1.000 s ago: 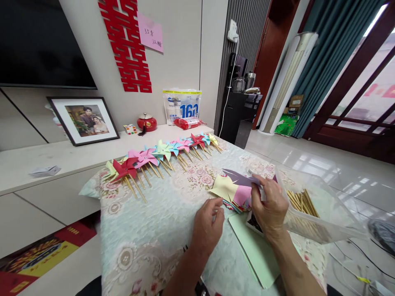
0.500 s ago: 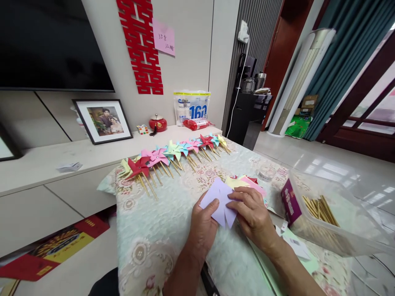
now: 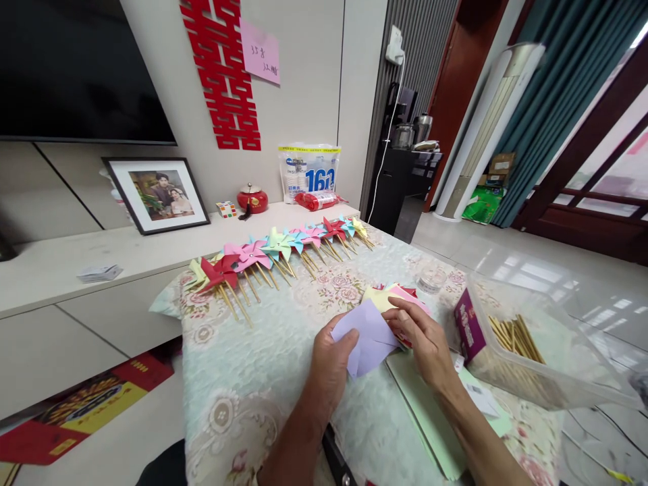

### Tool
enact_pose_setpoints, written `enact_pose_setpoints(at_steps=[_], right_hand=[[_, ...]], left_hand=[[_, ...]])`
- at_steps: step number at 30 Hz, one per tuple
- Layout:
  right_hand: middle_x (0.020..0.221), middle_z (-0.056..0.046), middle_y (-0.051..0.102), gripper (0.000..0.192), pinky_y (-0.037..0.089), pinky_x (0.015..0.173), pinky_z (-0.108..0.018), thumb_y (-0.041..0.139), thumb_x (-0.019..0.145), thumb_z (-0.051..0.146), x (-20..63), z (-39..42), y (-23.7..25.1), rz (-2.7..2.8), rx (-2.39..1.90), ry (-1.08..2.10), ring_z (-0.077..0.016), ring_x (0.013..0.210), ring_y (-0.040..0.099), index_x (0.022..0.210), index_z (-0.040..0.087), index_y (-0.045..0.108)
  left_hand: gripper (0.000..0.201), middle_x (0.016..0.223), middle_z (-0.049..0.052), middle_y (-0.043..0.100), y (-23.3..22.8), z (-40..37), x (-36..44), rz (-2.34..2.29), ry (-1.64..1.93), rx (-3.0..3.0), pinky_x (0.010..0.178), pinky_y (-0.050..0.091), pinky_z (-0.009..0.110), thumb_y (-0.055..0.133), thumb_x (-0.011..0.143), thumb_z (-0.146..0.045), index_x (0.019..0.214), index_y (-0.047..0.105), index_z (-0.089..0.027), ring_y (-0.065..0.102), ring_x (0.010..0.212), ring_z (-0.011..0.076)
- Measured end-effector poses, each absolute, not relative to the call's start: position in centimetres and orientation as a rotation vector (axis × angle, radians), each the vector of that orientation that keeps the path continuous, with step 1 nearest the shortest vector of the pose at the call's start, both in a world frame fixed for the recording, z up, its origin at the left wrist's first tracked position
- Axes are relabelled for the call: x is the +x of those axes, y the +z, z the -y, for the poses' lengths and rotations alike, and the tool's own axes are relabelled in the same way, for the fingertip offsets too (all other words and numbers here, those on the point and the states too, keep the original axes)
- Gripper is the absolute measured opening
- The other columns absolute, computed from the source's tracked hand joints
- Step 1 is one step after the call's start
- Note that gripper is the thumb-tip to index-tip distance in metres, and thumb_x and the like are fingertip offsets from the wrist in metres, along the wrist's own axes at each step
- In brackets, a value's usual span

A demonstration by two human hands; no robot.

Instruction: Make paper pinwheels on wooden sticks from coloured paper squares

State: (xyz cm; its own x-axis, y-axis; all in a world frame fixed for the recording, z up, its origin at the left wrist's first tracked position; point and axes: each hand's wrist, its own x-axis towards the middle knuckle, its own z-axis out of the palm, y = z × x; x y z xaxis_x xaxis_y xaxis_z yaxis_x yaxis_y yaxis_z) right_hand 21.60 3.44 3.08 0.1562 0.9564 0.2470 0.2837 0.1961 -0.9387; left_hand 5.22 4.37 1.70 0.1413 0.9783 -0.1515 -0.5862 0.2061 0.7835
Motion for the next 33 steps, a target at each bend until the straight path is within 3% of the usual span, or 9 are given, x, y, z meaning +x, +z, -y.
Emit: enact_pose_setpoints(at_steps=[5, 8, 12, 19, 25, 29, 33], right_hand=[[0.078, -0.002, 0.066, 0.044, 0.047, 0.060, -0.028, 0.078, 0.076, 0.044, 21.3, -3.8, 2.9, 1.274, -1.216, 0.912, -0.0167, 0.068, 0.060, 0.111, 0.018, 0.069], [0.069, 0.002, 0.060, 0.048, 0.043, 0.054, -0.026, 0.084, 0.067, 0.041, 21.1, -4.1, 2.7, 1.193, -1.153, 0.976, -0.0132, 0.059, 0.054, 0.107, 0.018, 0.069], [0.069, 0.001, 0.059, 0.049, 0.040, 0.052, -0.025, 0.086, 0.065, 0.042, 21.4, -4.3, 2.9, 1.134, -1.165, 0.990, -0.0128, 0.058, 0.053, 0.105, 0.019, 0.069], [0.068, 0.001, 0.060, 0.047, 0.043, 0.052, -0.026, 0.087, 0.063, 0.042, 21.6, -4.3, 3.0, 1.104, -1.170, 0.998, -0.0130, 0.058, 0.054, 0.101, 0.018, 0.071], [0.069, 0.000, 0.061, 0.047, 0.042, 0.052, -0.025, 0.088, 0.062, 0.042, 21.7, -4.4, 2.9, 1.094, -1.174, 1.014, -0.0129, 0.059, 0.054, 0.099, 0.018, 0.072], [0.070, 0.001, 0.061, 0.047, 0.041, 0.053, -0.025, 0.088, 0.063, 0.041, 21.7, -4.4, 2.8, 1.112, -1.184, 1.039, -0.0125, 0.060, 0.053, 0.100, 0.017, 0.072], [0.070, 0.001, 0.060, 0.046, 0.040, 0.052, -0.025, 0.086, 0.065, 0.043, 21.6, -4.4, 2.5, 1.203, -1.217, 1.042, -0.0128, 0.059, 0.053, 0.100, 0.017, 0.071]], left_hand=[[0.049, 0.084, 0.009, 0.077, 1.4, -4.4, 5.5, -0.784, 1.212, 0.674, 0.070, 0.054, 0.034, 0.081, 0.063, -0.028, 0.107, 0.067, -0.010, 0.071, 0.072, 0.0235], [0.048, 0.086, 0.010, 0.077, 1.7, -4.3, 5.5, -0.735, 1.228, 0.667, 0.072, 0.054, 0.035, 0.081, 0.064, -0.027, 0.107, 0.067, -0.010, 0.072, 0.077, 0.0251], [0.042, 0.089, 0.010, 0.078, 2.7, -4.1, 5.5, -0.633, 1.231, 0.631, 0.079, 0.055, 0.036, 0.079, 0.065, -0.025, 0.103, 0.069, -0.011, 0.072, 0.089, 0.0270], [0.039, 0.087, 0.010, 0.078, 2.5, -4.2, 5.6, -0.641, 1.244, 0.622, 0.080, 0.054, 0.037, 0.078, 0.065, -0.028, 0.100, 0.071, -0.011, 0.072, 0.088, 0.0274], [0.037, 0.082, 0.007, 0.076, 1.9, -4.5, 5.2, -0.745, 1.249, 0.676, 0.070, 0.052, 0.031, 0.078, 0.065, -0.031, 0.097, 0.071, -0.012, 0.070, 0.076, 0.0210], [0.028, 0.068, 0.002, 0.070, 1.8, -5.1, 4.1, -0.887, 1.226, 0.758, 0.060, 0.048, 0.024, 0.079, 0.063, -0.031, 0.082, 0.069, -0.012, 0.060, 0.059, 0.0133], [0.025, 0.063, 0.001, 0.068, 1.8, -5.5, 2.7, -1.008, 1.074, 0.851, 0.051, 0.045, 0.023, 0.077, 0.061, -0.027, 0.079, 0.067, -0.014, 0.058, 0.053, 0.0130]])
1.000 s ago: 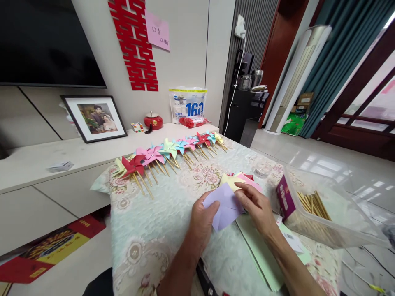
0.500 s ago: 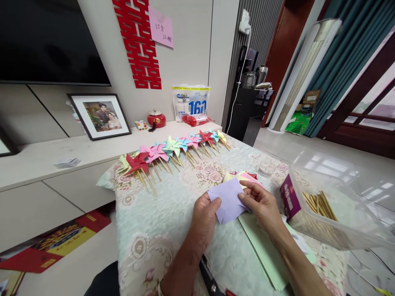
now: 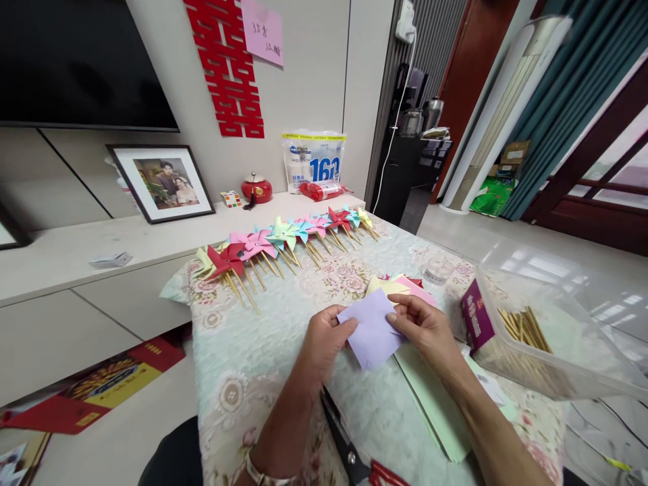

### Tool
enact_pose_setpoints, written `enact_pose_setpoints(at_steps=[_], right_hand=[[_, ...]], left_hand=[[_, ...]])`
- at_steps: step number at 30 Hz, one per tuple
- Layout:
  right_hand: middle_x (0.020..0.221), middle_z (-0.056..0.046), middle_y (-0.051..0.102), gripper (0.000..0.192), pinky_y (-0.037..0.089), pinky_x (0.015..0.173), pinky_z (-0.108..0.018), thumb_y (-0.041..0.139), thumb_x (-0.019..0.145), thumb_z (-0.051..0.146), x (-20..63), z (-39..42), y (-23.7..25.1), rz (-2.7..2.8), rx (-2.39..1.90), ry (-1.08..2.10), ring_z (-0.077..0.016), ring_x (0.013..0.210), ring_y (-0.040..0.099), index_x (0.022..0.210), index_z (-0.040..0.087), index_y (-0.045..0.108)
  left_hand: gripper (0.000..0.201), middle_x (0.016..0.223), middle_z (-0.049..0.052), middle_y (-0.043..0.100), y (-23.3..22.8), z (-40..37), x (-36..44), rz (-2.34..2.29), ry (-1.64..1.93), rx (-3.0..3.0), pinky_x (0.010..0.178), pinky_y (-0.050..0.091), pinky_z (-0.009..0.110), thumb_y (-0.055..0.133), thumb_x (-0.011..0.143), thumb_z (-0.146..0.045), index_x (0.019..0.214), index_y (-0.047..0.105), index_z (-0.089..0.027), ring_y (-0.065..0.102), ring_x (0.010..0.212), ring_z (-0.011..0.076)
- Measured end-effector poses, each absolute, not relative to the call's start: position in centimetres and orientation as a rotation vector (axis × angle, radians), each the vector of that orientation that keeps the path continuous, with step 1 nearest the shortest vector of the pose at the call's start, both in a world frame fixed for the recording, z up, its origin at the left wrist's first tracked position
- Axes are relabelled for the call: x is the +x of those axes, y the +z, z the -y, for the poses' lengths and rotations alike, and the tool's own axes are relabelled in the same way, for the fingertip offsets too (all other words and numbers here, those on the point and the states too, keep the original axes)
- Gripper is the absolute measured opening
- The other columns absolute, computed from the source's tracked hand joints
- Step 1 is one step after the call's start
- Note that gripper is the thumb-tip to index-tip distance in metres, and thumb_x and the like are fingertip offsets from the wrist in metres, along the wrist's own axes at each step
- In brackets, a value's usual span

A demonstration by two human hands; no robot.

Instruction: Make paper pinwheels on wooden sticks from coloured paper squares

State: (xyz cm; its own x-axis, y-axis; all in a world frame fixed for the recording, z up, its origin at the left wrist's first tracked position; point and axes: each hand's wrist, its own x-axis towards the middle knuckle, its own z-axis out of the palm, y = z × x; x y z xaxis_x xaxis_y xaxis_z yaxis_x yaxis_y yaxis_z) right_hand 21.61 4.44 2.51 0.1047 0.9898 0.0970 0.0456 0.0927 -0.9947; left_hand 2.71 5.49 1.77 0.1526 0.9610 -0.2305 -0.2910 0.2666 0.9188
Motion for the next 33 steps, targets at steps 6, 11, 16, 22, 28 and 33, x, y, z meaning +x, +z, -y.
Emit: enact_pose_setpoints(at_steps=[6, 11, 16, 22, 28, 33], right_hand=[[0.070, 0.001, 0.061, 0.035, 0.044, 0.055, -0.027, 0.079, 0.072, 0.038, 21.4, -4.5, 1.8, 1.404, -1.266, 0.934, -0.0144, 0.061, 0.055, 0.100, 0.019, 0.071], [0.070, 0.001, 0.061, 0.031, 0.044, 0.056, -0.027, 0.075, 0.075, 0.036, 21.4, -4.4, 1.8, 1.491, -1.329, 0.898, -0.0147, 0.061, 0.056, 0.100, 0.018, 0.071], [0.081, -0.003, 0.070, 0.039, 0.049, 0.065, -0.031, 0.071, 0.080, 0.037, 21.3, -4.1, 2.0, 1.563, -1.373, 0.943, -0.0196, 0.073, 0.063, 0.113, 0.017, 0.069], [0.103, -0.009, 0.076, 0.061, 0.054, 0.073, -0.035, 0.080, 0.071, 0.036, 21.2, -3.9, 2.6, 1.426, -1.339, 1.193, -0.0254, 0.089, 0.069, 0.126, 0.016, 0.062], [0.090, -0.003, 0.071, 0.050, 0.048, 0.068, -0.030, 0.077, 0.070, 0.033, 21.4, -3.9, 3.0, 1.636, -1.445, 1.022, -0.0213, 0.078, 0.062, 0.117, 0.016, 0.068], [0.088, -0.003, 0.067, 0.048, 0.044, 0.069, -0.030, 0.075, 0.072, 0.035, 21.6, -4.0, 2.9, 1.710, -1.493, 0.977, -0.0204, 0.077, 0.057, 0.116, 0.016, 0.068]], left_hand=[[0.015, 0.063, 0.002, 0.067, 1.9, -6.0, 0.4, -1.178, 0.907, 1.059, 0.048, 0.047, 0.023, 0.072, 0.067, -0.027, 0.074, 0.069, -0.014, 0.058, 0.050, 0.0123], [0.011, 0.058, 0.001, 0.066, 1.7, -6.3, -0.5, -1.233, 0.826, 1.121, 0.048, 0.044, 0.021, 0.069, 0.066, -0.018, 0.076, 0.071, -0.014, 0.056, 0.047, 0.0105], [0.008, 0.054, 0.000, 0.065, 1.7, -6.4, -0.6, -1.229, 0.842, 1.106, 0.046, 0.042, 0.021, 0.069, 0.066, -0.018, 0.074, 0.070, -0.014, 0.054, 0.044, 0.0104], [0.012, 0.056, 0.001, 0.066, 1.7, -6.1, -0.5, -1.139, 0.814, 1.132, 0.048, 0.044, 0.022, 0.070, 0.067, -0.023, 0.075, 0.071, -0.014, 0.055, 0.046, 0.0105], [0.014, 0.063, 0.000, 0.065, 2.0, -5.8, 0.4, -1.104, 0.705, 1.176, 0.050, 0.044, 0.022, 0.069, 0.065, -0.021, 0.077, 0.069, -0.014, 0.056, 0.051, 0.0096], [0.012, 0.053, -0.005, 0.056, 2.1, -5.7, 0.3, -1.123, 0.678, 1.217, 0.048, 0.041, 0.022, 0.069, 0.064, -0.022, 0.071, 0.062, -0.015, 0.050, 0.047, 0.0086]])
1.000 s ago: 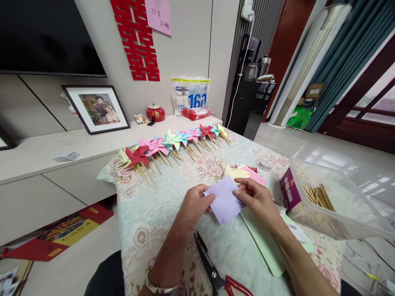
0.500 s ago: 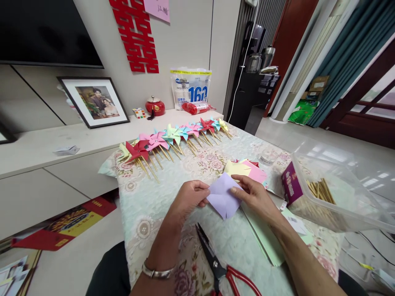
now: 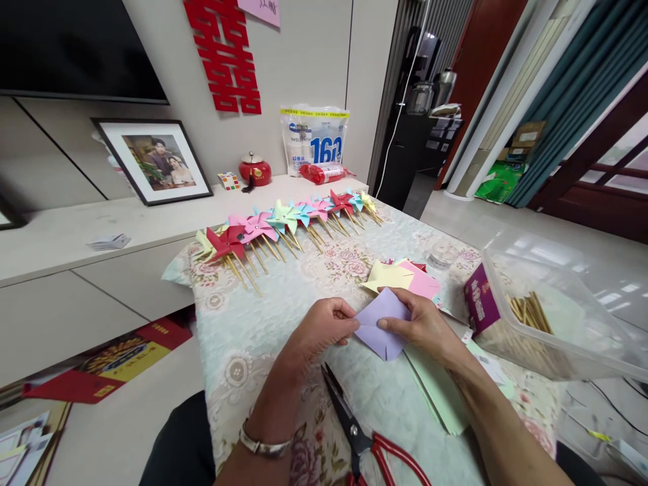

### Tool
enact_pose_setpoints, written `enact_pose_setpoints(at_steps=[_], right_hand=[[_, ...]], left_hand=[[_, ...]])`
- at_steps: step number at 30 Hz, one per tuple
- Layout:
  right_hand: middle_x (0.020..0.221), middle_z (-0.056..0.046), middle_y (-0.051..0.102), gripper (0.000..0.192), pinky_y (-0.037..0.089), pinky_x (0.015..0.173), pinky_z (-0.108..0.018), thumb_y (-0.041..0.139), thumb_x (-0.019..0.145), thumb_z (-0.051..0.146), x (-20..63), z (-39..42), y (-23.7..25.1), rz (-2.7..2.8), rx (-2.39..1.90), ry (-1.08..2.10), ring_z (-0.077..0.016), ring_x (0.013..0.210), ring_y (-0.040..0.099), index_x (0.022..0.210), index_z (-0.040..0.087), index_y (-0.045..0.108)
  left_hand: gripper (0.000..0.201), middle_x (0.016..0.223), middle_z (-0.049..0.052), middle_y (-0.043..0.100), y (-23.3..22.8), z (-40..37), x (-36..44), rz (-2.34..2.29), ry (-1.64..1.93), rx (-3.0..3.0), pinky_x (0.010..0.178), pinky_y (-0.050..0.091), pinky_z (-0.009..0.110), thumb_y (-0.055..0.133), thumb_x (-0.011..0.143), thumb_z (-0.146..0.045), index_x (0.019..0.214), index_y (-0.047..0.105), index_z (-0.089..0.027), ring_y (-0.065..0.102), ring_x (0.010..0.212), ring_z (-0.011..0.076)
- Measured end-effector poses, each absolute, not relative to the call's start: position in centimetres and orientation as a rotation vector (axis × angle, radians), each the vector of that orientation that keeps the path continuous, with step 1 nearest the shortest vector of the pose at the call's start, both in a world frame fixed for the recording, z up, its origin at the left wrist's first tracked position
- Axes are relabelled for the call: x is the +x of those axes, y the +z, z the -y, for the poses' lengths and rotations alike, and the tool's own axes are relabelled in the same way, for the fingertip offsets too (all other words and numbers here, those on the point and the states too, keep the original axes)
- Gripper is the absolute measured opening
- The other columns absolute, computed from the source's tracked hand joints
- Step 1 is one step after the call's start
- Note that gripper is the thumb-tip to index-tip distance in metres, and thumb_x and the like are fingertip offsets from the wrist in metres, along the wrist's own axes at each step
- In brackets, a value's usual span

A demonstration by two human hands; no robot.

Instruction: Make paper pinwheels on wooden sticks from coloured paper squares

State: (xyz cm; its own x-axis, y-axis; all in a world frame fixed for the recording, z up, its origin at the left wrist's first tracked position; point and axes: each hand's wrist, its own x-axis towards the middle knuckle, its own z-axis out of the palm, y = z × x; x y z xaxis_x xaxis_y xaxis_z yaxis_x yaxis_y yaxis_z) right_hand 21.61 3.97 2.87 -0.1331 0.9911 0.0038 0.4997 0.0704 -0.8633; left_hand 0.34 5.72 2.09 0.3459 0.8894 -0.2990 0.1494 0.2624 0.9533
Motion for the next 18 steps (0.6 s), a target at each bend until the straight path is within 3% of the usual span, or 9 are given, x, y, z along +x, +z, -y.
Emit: enact_pose_setpoints(at_steps=[8, 13, 18], right_hand=[[0.085, -0.002, 0.064, 0.046, 0.042, 0.067, -0.030, 0.073, 0.073, 0.034, 21.91, -3.99, 2.96, 1.704, -1.477, 1.004, -0.0194, 0.075, 0.053, 0.115, 0.016, 0.067], [0.083, -0.001, 0.063, 0.044, 0.041, 0.065, -0.030, 0.073, 0.073, 0.034, 21.87, -3.92, 3.04, 1.703, -1.469, 1.010, -0.0183, 0.072, 0.052, 0.113, 0.016, 0.067], [0.081, -0.001, 0.062, 0.041, 0.041, 0.063, -0.029, 0.073, 0.073, 0.034, 21.78, -3.91, 3.09, 1.703, -1.461, 1.027, -0.0178, 0.071, 0.051, 0.110, 0.016, 0.067]], left_hand=[[0.021, 0.056, -0.002, 0.061, 1.57, -5.74, 0.31, -1.069, 0.712, 1.157, 0.049, 0.043, 0.023, 0.071, 0.062, -0.025, 0.072, 0.055, -0.018, 0.054, 0.050, 0.0101], [0.027, 0.064, -0.005, 0.057, 1.39, -5.66, 0.61, -1.013, 0.802, 1.084, 0.048, 0.040, 0.021, 0.073, 0.056, -0.021, 0.077, 0.056, -0.017, 0.050, 0.054, 0.0080], [0.027, 0.059, -0.007, 0.051, 1.18, -5.75, 0.69, -0.995, 0.787, 1.098, 0.045, 0.036, 0.021, 0.071, 0.055, -0.019, 0.078, 0.056, -0.017, 0.045, 0.049, 0.0071]])
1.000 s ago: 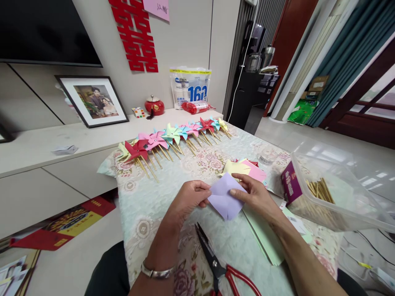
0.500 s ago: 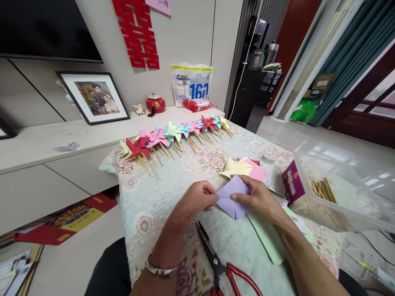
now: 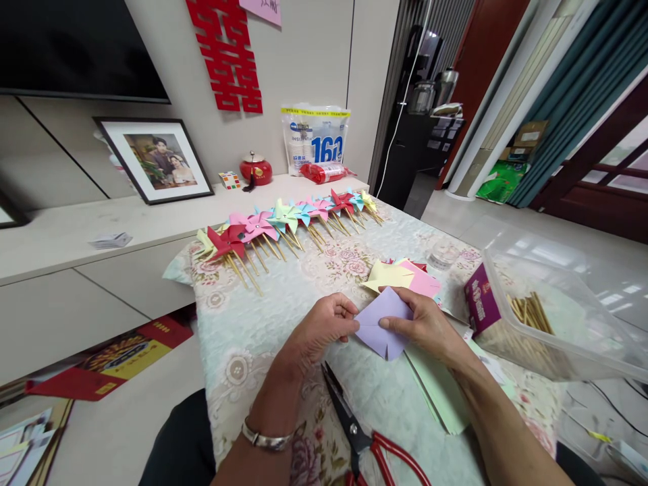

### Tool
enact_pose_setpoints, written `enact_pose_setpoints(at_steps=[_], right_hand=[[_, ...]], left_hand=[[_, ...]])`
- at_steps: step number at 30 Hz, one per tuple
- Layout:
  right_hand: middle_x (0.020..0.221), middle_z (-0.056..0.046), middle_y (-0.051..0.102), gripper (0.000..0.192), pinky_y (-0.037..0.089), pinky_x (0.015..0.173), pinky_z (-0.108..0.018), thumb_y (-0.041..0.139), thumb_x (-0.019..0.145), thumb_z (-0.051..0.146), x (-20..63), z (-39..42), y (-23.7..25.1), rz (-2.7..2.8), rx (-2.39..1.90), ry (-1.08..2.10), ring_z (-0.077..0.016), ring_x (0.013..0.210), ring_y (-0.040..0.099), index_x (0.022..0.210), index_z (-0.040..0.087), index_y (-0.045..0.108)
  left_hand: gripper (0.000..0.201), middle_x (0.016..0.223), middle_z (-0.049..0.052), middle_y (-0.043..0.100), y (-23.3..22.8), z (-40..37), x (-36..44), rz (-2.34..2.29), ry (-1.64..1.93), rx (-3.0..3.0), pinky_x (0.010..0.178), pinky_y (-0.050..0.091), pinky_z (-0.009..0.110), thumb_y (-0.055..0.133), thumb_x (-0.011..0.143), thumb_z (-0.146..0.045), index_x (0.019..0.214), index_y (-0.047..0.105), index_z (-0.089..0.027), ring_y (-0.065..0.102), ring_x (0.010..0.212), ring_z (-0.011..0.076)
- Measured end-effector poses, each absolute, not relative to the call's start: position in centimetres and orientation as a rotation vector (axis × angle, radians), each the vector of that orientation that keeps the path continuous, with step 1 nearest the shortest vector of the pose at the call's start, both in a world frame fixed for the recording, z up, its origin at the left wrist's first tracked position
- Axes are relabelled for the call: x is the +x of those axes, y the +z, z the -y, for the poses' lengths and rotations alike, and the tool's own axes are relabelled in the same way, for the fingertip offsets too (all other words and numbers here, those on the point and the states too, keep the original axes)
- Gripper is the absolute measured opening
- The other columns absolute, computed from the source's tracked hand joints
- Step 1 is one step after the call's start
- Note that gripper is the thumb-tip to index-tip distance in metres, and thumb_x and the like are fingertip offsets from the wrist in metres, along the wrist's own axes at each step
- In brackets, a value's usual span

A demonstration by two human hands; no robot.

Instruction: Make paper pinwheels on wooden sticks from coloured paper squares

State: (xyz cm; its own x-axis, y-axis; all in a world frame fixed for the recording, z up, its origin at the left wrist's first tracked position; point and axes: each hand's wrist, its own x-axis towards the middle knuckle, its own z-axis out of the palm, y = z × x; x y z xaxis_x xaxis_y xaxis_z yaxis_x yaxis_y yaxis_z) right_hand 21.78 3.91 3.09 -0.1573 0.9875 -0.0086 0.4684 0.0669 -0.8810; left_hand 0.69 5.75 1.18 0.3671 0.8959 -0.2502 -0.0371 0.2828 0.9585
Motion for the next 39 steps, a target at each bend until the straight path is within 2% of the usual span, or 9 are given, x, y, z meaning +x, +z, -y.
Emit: enact_pose_setpoints(at_steps=[8, 16, 21, 29, 35, 39], right_hand=[[0.082, 0.000, 0.062, 0.043, 0.041, 0.064, -0.028, 0.074, 0.073, 0.033, 21.9, -3.9, 3.0, 1.711, -1.465, 1.016, -0.0176, 0.072, 0.052, 0.113, 0.017, 0.067], [0.092, -0.002, 0.067, 0.042, 0.044, 0.067, -0.028, 0.075, 0.072, 0.034, 22.3, -4.0, 3.0, 1.592, -1.426, 1.105, -0.0205, 0.082, 0.058, 0.111, 0.018, 0.068], [0.094, -0.003, 0.068, 0.043, 0.045, 0.066, -0.028, 0.075, 0.073, 0.033, 22.3, -3.9, 3.1, 1.606, -1.457, 1.083, -0.0210, 0.083, 0.058, 0.112, 0.017, 0.068], [0.087, -0.002, 0.066, 0.044, 0.045, 0.065, -0.029, 0.075, 0.074, 0.036, 22.2, -4.0, 2.9, 1.643, -1.460, 1.062, -0.0195, 0.076, 0.057, 0.113, 0.017, 0.068], [0.086, -0.001, 0.065, 0.044, 0.044, 0.065, -0.028, 0.075, 0.073, 0.035, 22.2, -4.0, 2.9, 1.643, -1.450, 1.065, -0.0185, 0.074, 0.056, 0.112, 0.016, 0.068], [0.088, -0.002, 0.066, 0.045, 0.045, 0.066, -0.028, 0.076, 0.072, 0.036, 22.2, -4.0, 2.9, 1.596, -1.453, 1.086, -0.0187, 0.075, 0.057, 0.111, 0.016, 0.068]], left_hand=[[0.025, 0.055, -0.009, 0.047, 0.9, -5.9, 0.5, -0.958, 0.789, 1.108, 0.044, 0.034, 0.022, 0.073, 0.057, -0.017, 0.077, 0.058, -0.017, 0.042, 0.046, 0.0065], [0.029, 0.081, 0.002, 0.062, 1.8, -6.0, 0.0, -0.909, 0.807, 0.974, 0.052, 0.038, 0.021, 0.069, 0.078, -0.040, 0.089, 0.066, -0.013, 0.055, 0.063, 0.0082], [0.024, 0.070, 0.000, 0.060, 2.0, -5.7, -0.1, -0.847, 0.763, 0.963, 0.054, 0.038, 0.021, 0.073, 0.074, -0.031, 0.089, 0.064, -0.013, 0.053, 0.059, 0.0079], [0.022, 0.069, -0.003, 0.059, 1.4, -5.7, -0.2, -0.796, 0.751, 1.030, 0.051, 0.033, 0.022, 0.071, 0.067, -0.016, 0.088, 0.064, -0.015, 0.047, 0.052, 0.0054], [0.029, 0.070, -0.001, 0.061, 1.6, -5.5, 0.4, -0.830, 0.750, 1.045, 0.050, 0.030, 0.022, 0.068, 0.057, -0.011, 0.085, 0.062, -0.015, 0.048, 0.056, 0.0071], [0.029, 0.070, -0.001, 0.061, 1.9, -5.4, 0.7, -0.828, 0.774, 1.036, 0.052, 0.031, 0.021, 0.067, 0.056, -0.011, 0.084, 0.061, -0.014, 0.049, 0.058, 0.0076]])
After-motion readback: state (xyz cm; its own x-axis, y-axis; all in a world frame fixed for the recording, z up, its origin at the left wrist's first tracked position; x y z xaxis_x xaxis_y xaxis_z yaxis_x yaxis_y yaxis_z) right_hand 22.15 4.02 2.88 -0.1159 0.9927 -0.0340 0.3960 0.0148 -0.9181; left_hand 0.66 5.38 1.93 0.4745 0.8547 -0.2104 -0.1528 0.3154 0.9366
